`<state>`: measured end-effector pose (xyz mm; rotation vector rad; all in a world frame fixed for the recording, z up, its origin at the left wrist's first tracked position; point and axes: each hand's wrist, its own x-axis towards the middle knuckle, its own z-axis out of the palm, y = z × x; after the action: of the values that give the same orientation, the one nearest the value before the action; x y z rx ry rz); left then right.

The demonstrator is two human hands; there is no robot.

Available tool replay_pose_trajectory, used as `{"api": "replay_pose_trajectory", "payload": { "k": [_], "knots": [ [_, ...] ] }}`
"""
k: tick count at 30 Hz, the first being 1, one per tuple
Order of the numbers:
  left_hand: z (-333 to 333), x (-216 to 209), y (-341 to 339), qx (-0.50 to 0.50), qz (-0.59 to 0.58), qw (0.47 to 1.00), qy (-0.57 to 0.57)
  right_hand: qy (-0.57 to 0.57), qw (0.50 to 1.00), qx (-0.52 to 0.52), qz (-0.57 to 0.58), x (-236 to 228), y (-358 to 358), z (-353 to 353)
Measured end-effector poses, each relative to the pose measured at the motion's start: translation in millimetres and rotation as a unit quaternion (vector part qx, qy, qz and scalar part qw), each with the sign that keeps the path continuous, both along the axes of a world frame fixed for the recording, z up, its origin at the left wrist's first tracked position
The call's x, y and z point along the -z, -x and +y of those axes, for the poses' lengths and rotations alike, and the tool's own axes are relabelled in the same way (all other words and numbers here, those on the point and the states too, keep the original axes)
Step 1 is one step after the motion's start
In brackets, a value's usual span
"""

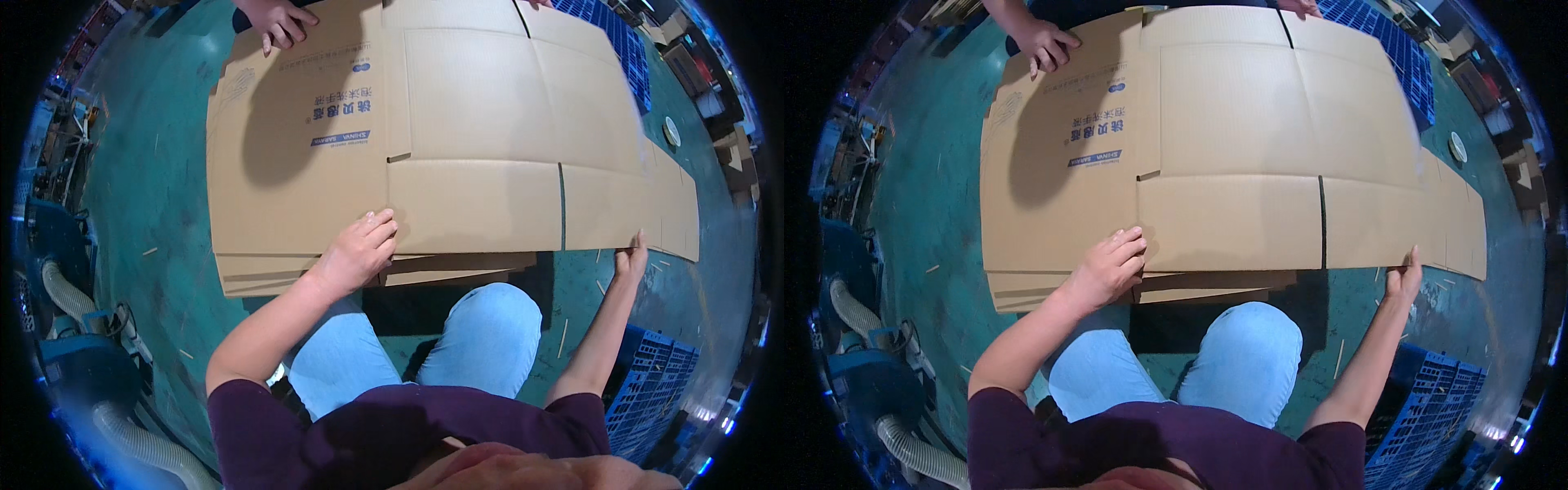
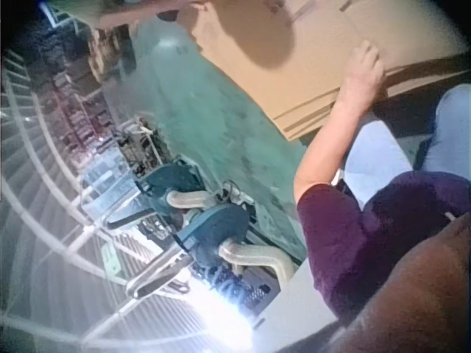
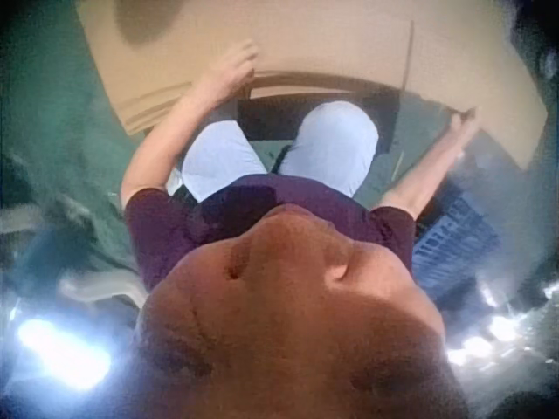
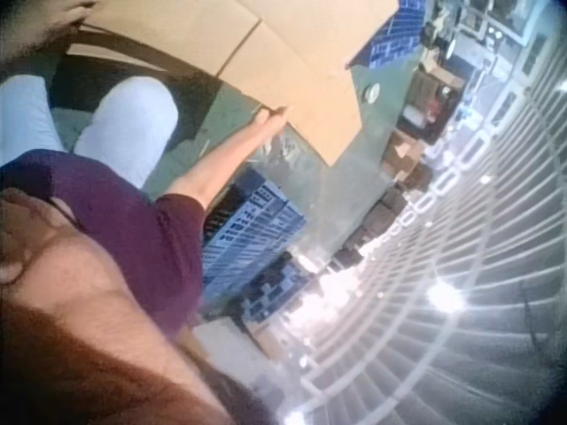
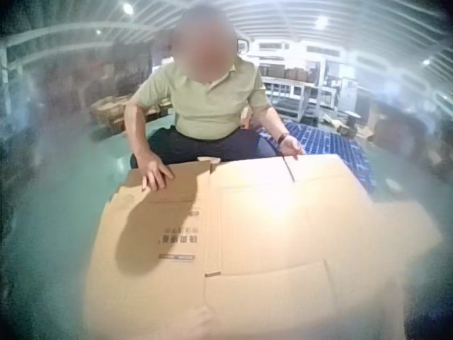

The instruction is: The person sits on the floor and folds flat cardboard sheets along pre-scored lines into box shapes. They repeatedly pick up sheets, fold the side flaps, and place the folded boxes into a stack.

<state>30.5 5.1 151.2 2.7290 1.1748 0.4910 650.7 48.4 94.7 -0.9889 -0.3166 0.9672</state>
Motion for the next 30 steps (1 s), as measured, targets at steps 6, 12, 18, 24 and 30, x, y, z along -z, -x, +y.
{"api": "replay_pose_trajectory", "payload": {
  "k": [6, 12, 18, 24, 30],
  "knots": [
    [7, 5, 5, 0.016, -0.019, 0.999, -0.044, -0.154, 0.884, 0.116, -0.426, -162, 187, 4],
    [7, 18, 15, 0.013, -0.092, 0.995, -0.045, -0.305, 0.433, -0.258, -0.808, -110, 388, -11],
    [8, 18, 12, 0.018, -0.130, 0.988, -0.078, -0.288, 0.290, -0.271, -0.872, -66, 397, -1],
    [9, 26, 8, 0.093, -0.065, 0.992, -0.055, -0.284, 0.318, -0.320, -0.846, -58, 379, -11],
    [18, 27, 40, -0.072, -0.253, 0.964, 0.037, -0.143, 0.506, -0.395, -0.753, -85, 352, 33]
  ]
}}
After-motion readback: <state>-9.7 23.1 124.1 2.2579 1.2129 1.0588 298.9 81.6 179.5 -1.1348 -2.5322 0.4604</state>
